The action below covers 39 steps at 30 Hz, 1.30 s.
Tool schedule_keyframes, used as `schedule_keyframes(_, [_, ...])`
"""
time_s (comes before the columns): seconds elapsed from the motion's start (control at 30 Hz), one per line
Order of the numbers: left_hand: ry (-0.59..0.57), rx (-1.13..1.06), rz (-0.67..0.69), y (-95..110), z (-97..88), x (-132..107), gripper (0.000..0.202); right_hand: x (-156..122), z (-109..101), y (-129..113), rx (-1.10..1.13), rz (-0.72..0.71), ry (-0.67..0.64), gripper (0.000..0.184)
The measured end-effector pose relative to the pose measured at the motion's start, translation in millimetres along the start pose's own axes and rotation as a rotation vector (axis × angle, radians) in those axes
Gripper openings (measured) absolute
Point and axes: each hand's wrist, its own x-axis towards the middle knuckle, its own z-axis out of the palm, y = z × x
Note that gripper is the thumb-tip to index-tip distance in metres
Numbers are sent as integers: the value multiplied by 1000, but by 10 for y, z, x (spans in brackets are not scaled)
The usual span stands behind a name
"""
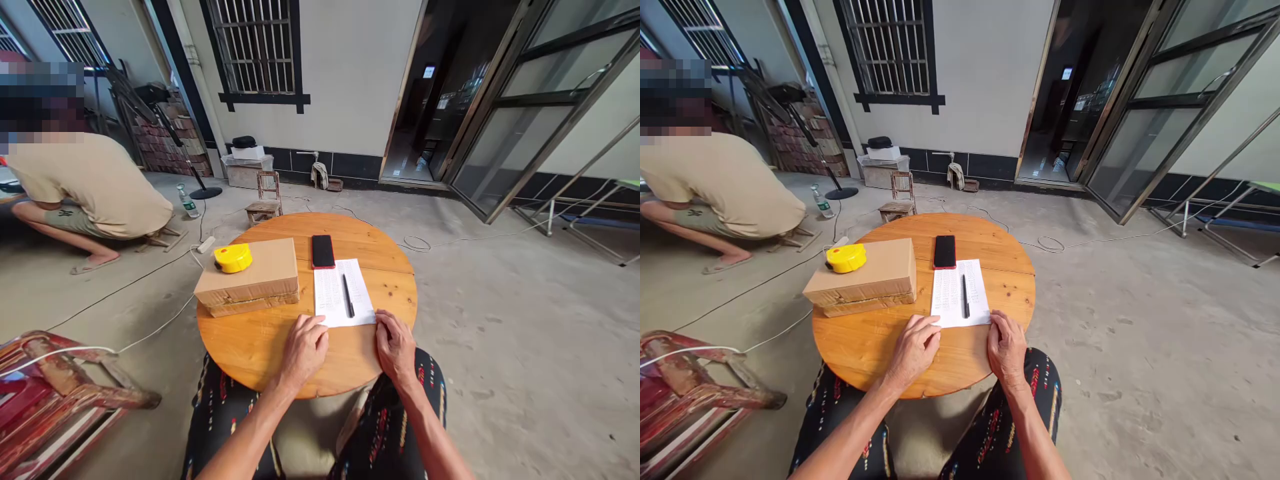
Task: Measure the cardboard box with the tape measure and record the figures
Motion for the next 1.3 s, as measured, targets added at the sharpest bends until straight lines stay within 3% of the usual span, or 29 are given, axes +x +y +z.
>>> schedule_keyframes(0.2, [-8,9,-22,26,3,13,24,-7,-16,-7,26,-22,15,22])
schedule_keyframes(0.37, [-105,13,-27,46,-117,43,23,-21,-17,-2,50,0,24,21])
schedule_keyframes(0.6, [-356,0,-55,111,-629,-108,32,29,-170,3,234,246,-24,25])
schedule_keyframes(0.7, [-296,-43,-36,-21,-951,-291,34,124,-267,-124,217,327,-21,28])
schedule_keyframes(0.77, [-154,-75,-68,-187,-1214,-399,30,241,-292,-286,172,318,-35,29])
schedule_keyframes(0.83, [65,-74,-185,-385,-1497,-464,24,400,-255,-494,109,247,-61,29])
schedule_keyframes(0.93, [456,-9,-429,-690,-1846,-458,16,690,-72,-872,89,69,-118,26])
schedule_keyframes(1.0, [616,-26,-543,-879,-1952,-387,19,909,114,-1176,141,-59,-173,22])
schedule_keyframes(1.07, [652,-125,-610,-1043,-1942,-275,29,1149,335,-1525,185,-194,-259,20])
schedule_keyframes(1.13, [605,-280,-674,-1177,-1855,-145,42,1397,587,-1909,181,-307,-373,25])
schedule_keyframes(1.23, [508,-513,-750,-1344,-1696,39,57,1718,996,-2459,45,-441,-629,65])
schedule_keyframes(1.3, [484,-602,-767,-1437,-1633,137,62,1857,1227,-2716,-54,-487,-761,74])
